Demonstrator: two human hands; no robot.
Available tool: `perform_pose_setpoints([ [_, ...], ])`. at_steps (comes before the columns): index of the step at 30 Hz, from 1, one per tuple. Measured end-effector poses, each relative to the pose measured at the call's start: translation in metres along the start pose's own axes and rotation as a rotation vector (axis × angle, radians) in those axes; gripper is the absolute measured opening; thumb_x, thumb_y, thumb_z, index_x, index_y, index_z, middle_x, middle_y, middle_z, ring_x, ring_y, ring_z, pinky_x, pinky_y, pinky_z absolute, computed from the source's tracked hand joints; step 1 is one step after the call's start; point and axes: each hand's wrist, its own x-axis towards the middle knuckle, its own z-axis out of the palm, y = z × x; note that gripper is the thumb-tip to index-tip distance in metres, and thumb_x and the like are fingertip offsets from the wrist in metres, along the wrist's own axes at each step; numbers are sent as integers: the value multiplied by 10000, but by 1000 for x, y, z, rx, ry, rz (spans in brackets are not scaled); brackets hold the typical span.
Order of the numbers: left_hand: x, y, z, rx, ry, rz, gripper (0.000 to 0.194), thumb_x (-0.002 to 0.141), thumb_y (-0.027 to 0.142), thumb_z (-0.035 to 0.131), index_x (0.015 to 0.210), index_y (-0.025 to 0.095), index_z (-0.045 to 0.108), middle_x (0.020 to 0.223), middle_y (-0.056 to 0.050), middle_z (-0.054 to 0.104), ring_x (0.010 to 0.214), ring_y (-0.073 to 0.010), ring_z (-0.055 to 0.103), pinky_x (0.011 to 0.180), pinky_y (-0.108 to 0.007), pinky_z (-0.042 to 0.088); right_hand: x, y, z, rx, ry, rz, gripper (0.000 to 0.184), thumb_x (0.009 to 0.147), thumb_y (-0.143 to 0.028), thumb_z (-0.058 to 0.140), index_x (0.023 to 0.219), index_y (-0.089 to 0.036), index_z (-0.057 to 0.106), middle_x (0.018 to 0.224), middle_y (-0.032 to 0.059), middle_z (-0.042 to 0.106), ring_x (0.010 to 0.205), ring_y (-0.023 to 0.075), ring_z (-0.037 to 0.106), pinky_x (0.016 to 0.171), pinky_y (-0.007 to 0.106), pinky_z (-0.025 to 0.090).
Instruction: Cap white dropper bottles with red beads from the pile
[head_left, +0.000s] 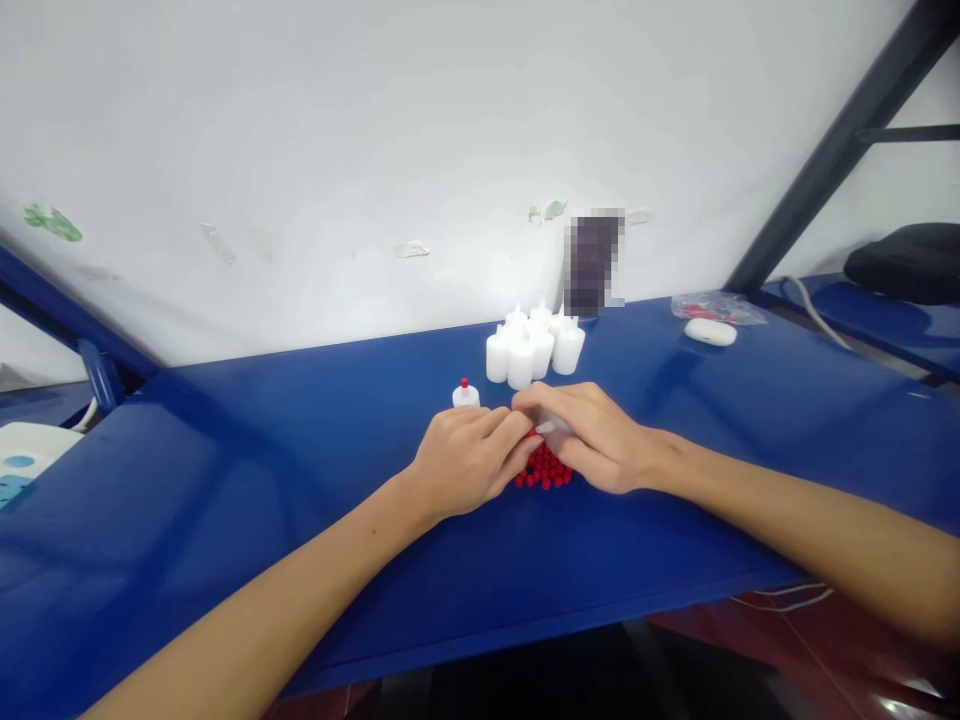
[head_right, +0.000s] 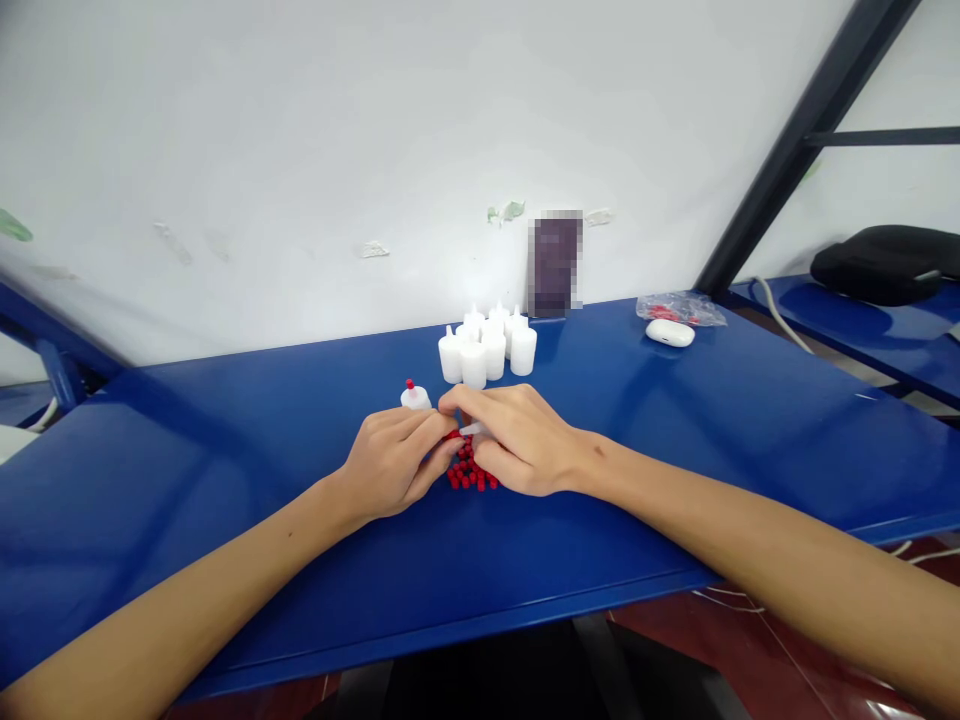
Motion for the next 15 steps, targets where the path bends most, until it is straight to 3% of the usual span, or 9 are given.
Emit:
perform_pose_setpoints([
  [6, -1, -1, -1, -34, 81, 14, 244, 1007, 249, 423, 817, 171, 554, 616, 18, 616, 502, -103, 518, 536, -241, 391, 2, -5, 5, 106, 39, 46, 278, 942, -413, 456, 1086, -180, 507, 702, -29, 569, 575, 119, 487, 577, 257, 363],
  [15, 0, -5, -1, 72, -68, 143, 290, 1028, 243, 370, 836, 166, 574, 611, 28, 619, 517, -108, 566, 490, -241, 383, 0, -5, 8, 181, -12, 164, 348, 912, -353, 521, 1220, -198, 473, 685, -43, 638, 543, 126, 539, 571, 254, 384],
])
